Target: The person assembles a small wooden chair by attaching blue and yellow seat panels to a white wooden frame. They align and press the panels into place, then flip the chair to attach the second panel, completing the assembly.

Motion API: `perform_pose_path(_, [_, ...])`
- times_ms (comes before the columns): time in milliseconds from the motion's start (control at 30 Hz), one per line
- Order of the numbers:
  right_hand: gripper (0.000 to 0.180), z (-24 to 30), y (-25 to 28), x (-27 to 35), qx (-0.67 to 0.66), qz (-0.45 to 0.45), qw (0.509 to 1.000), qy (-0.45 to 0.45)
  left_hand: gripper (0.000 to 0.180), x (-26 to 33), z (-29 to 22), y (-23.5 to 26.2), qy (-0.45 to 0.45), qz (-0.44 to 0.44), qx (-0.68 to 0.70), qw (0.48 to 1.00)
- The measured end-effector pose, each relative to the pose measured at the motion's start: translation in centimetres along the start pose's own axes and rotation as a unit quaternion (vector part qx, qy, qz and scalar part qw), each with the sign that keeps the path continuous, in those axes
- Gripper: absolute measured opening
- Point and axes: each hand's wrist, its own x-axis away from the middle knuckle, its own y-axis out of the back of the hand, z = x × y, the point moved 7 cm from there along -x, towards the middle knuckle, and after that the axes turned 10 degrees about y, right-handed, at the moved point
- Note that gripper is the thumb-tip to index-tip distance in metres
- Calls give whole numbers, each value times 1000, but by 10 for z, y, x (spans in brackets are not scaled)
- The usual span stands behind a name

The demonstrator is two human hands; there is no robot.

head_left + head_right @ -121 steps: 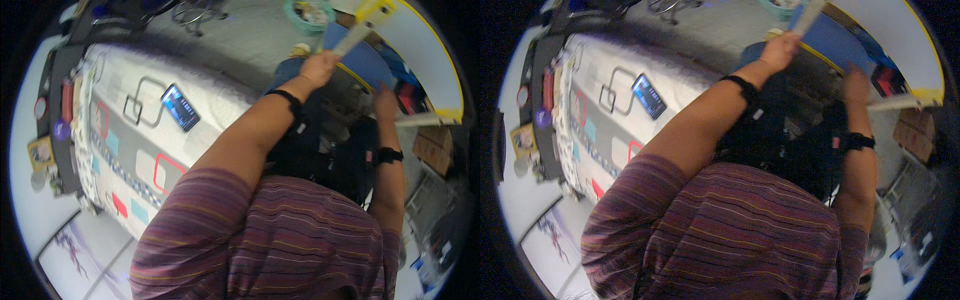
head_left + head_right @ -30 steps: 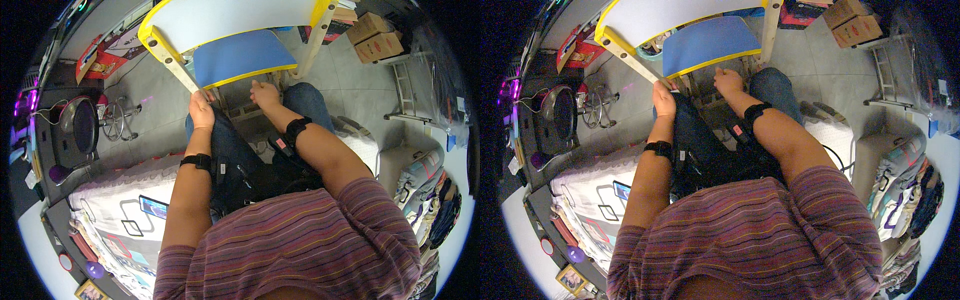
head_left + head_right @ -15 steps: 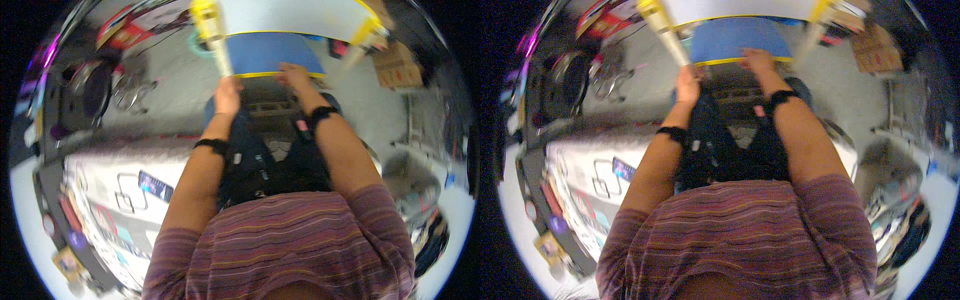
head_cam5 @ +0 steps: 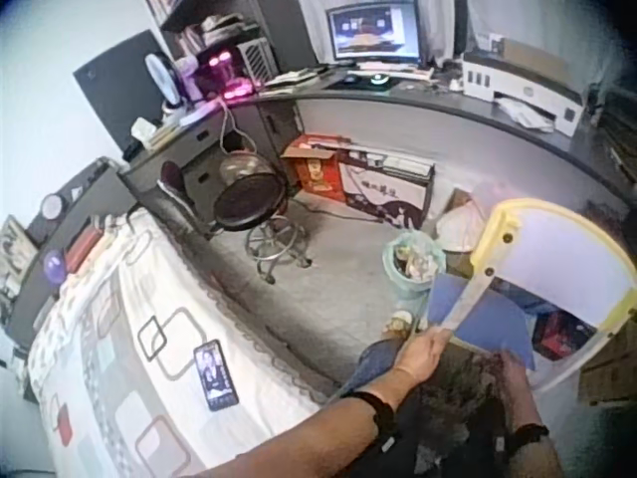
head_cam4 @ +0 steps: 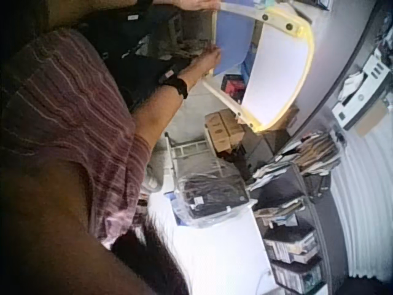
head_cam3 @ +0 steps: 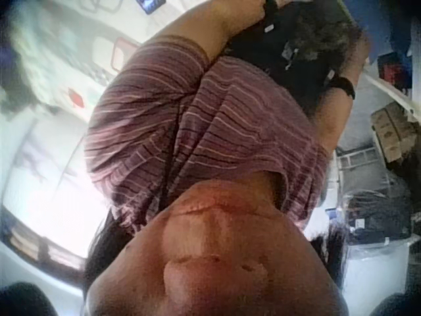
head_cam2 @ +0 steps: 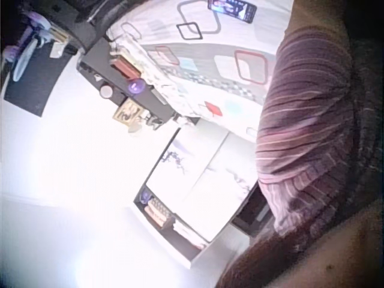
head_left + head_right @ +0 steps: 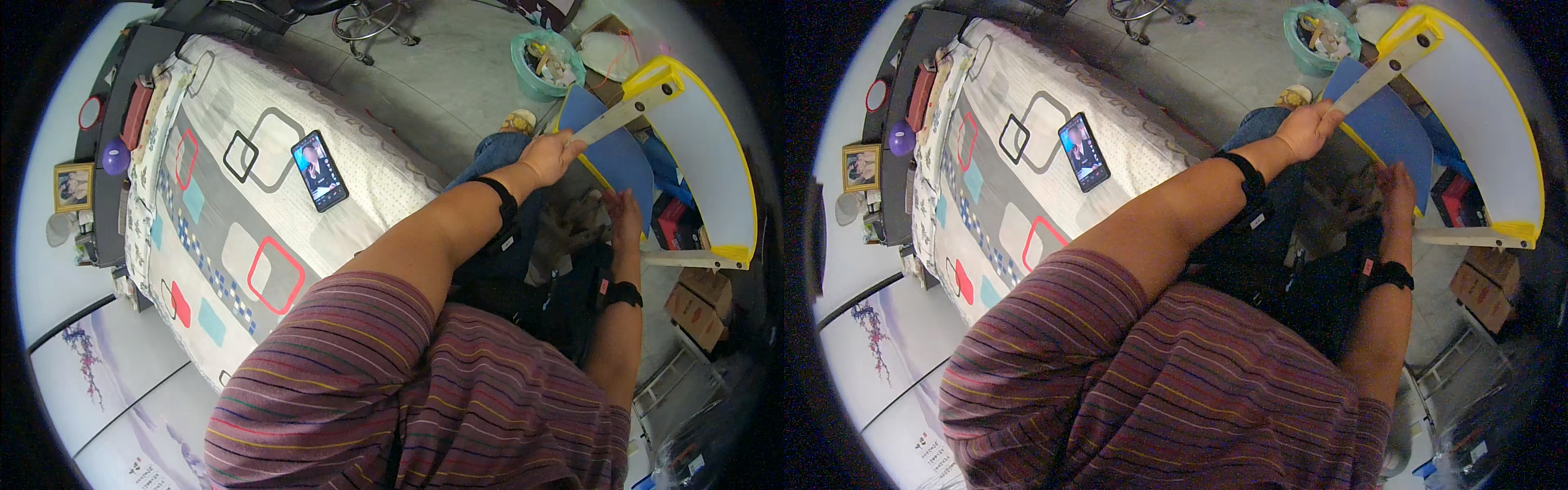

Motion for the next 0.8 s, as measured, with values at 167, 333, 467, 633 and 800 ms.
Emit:
perform_pose_path(167, [42,-4,9,7,96,-6,994,-54,39,0,1,0,-1,6,-8,1000])
perform_pose_path(333, [52,-25,-14,19,57,-12,991,-119,37,-4,2,-5,-19,22,-65,997])
perform_pose_path(467, [54,-32,-25,22,-28,-54,978,-199,37,-7,9,-6,11,10,-46,999])
perform_pose_path(633, [49,-24,-29,22,-21,-101,975,-196,45,-5,5,-3,-39,15,45,998])
perform_pose_path(800, [55,-21,-35,21,6,-130,978,-165,48,-5,4,-2,-48,-3,47,998])
